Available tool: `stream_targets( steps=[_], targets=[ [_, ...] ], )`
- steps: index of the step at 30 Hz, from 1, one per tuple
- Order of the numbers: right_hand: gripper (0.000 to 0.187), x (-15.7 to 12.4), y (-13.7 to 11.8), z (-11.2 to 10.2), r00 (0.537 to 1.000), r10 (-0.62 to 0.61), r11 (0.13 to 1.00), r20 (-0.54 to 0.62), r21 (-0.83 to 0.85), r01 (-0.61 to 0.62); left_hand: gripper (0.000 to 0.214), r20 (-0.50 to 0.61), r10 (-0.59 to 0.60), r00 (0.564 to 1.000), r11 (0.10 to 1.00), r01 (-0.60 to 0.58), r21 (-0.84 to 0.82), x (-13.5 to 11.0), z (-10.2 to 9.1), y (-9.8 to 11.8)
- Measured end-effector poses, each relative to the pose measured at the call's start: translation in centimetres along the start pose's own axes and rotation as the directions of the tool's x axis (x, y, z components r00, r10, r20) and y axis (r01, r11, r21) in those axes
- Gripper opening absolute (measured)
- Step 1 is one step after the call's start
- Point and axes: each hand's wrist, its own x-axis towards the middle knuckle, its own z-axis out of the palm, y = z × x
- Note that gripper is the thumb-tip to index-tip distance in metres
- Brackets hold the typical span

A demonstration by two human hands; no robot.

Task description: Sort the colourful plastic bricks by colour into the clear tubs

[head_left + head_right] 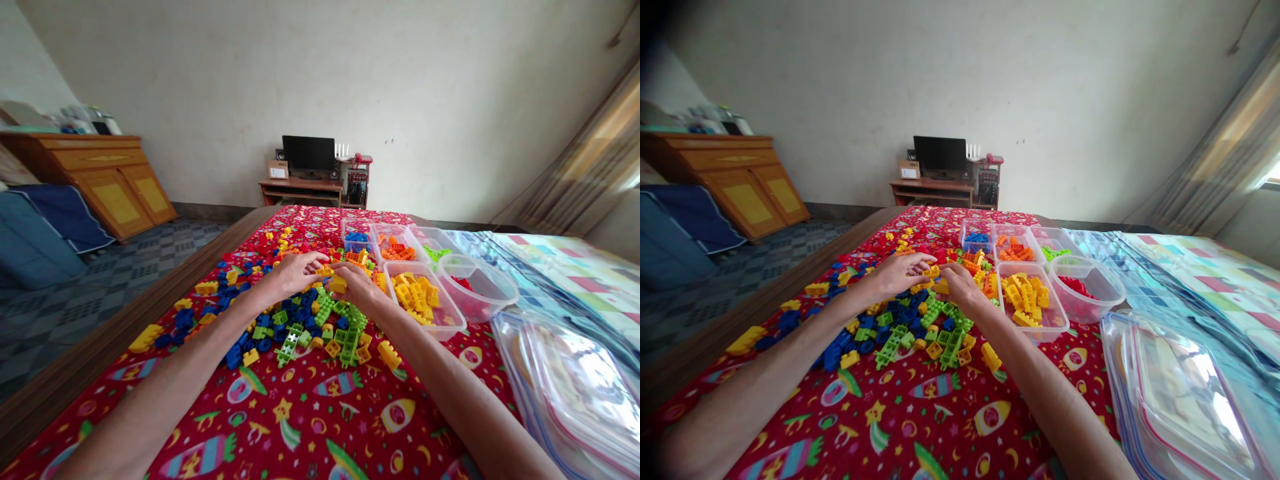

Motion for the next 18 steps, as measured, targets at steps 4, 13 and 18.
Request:
stream_targets(
  steps=[4,13,18],
  targets=[
    [0.016,0.1,0.1,0.0,0.995,-0.07,0.98,0.07,-0.181,0.081,0.039,0.062,0.021,0.998,1.0,-0.022,0.01,-0.3,0.5,1.8],
    [0.017,1.2,0.6,-1.0,0.973,-0.202,0.922,-0.111,-0.358,0.15,0.029,0.12,0.013,0.993,0.901,-0.064,0.43,-0.5,-0.6,-1.9],
    [0.013,1.2,0.8,-0.8,0.98,-0.17,0.944,-0.108,-0.303,0.13,0.028,0.211,-0.05,0.976,0.835,-0.075,0.545,-0.8,0.0,-3.2]
  ],
)
